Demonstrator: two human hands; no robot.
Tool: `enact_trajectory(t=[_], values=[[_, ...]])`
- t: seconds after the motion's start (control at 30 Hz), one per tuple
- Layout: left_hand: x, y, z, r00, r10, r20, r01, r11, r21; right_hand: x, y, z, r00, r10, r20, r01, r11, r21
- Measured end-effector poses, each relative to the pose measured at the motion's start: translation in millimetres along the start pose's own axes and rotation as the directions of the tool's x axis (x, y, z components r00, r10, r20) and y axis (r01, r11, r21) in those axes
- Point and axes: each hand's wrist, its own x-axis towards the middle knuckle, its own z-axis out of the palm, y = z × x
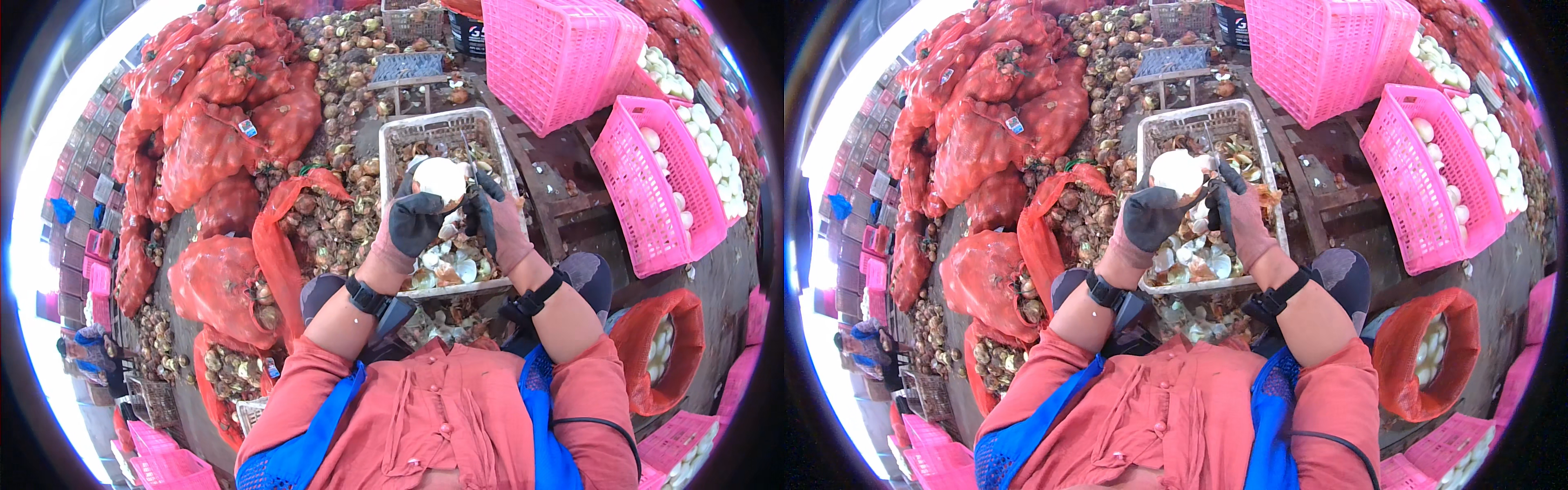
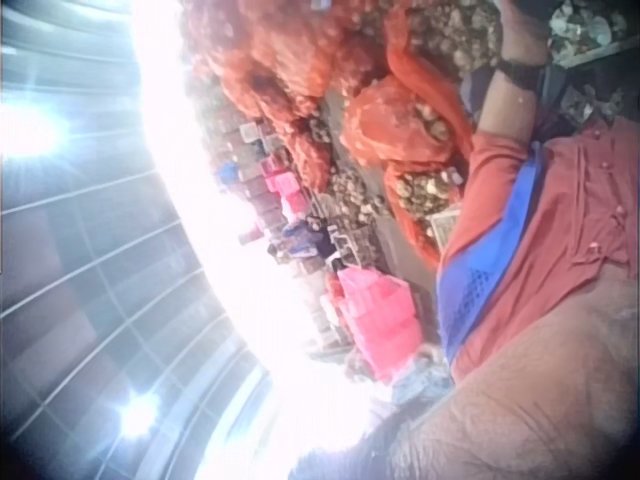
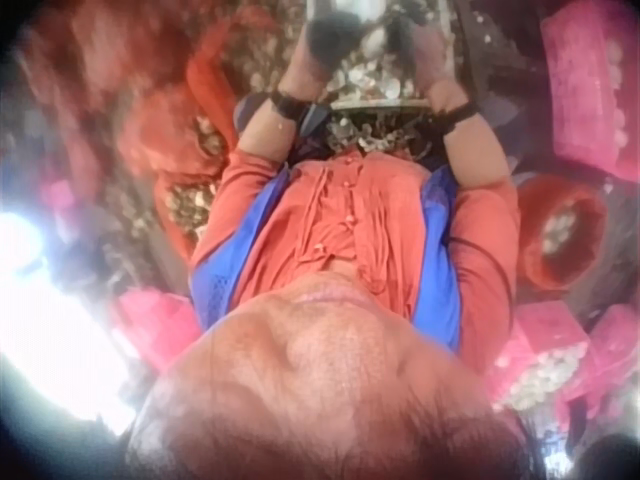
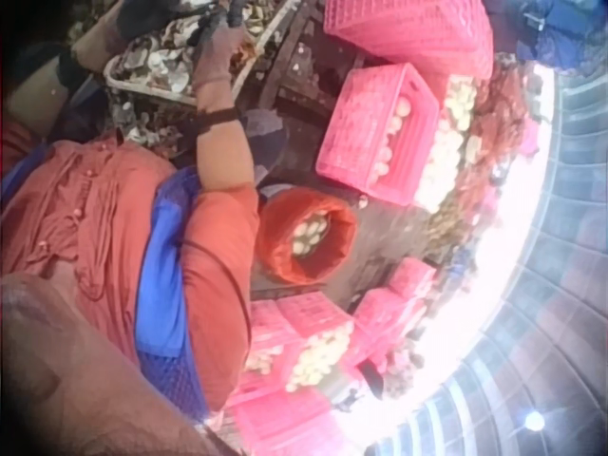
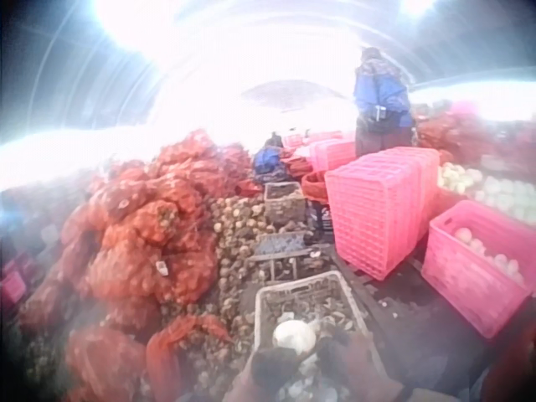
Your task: The person peels onions using a small knife while sitting on the floor, placing the peeled onions into baskets and discarding the skins into a bin.
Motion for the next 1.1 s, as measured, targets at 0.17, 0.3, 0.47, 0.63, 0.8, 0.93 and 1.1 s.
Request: enact_trajectory(t=[0.17, 0.3, 0.47, 0.63, 0.8, 0.93, 1.1], values=[[-13, 10, 19, 0.999, 0.013, 0.049, -0.022, 0.981, 0.192, 12, 14, -23, 0.99, 0.138, 0.014, -0.137, 0.99, -0.024], [-14, 20, 18, 0.989, 0.107, 0.103, -0.136, 0.934, 0.332, 6, 12, -28, 0.93, 0.346, 0.124, -0.332, 0.936, -0.118], [-5, 18, 26, 0.996, 0.088, -0.024, -0.074, 0.928, 0.364, -8, 2, -2, 0.896, 0.273, 0.35, -0.325, 0.941, 0.099], [-1, 9, 29, 0.991, 0.132, 0.032, -0.123, 0.776, 0.618, -4, 7, -9, 0.926, 0.114, 0.36, -0.206, 0.951, 0.229], [-7, 9, 36, 0.997, 0.041, -0.071, 0.006, 0.827, 0.563, -23, -18, -1, 0.987, -0.081, 0.136, 0.094, 0.991, -0.097], [1, 7, 12, 0.996, -0.008, -0.084, 0.034, 0.949, 0.313, -25, -10, 2, 0.916, -0.328, 0.232, 0.392, 0.856, -0.337], [3, 14, 10, 0.997, 0.076, -0.014, -0.071, 0.971, 0.227, -26, -7, -11, 0.936, -0.239, 0.258, 0.33, 0.849, -0.412]])
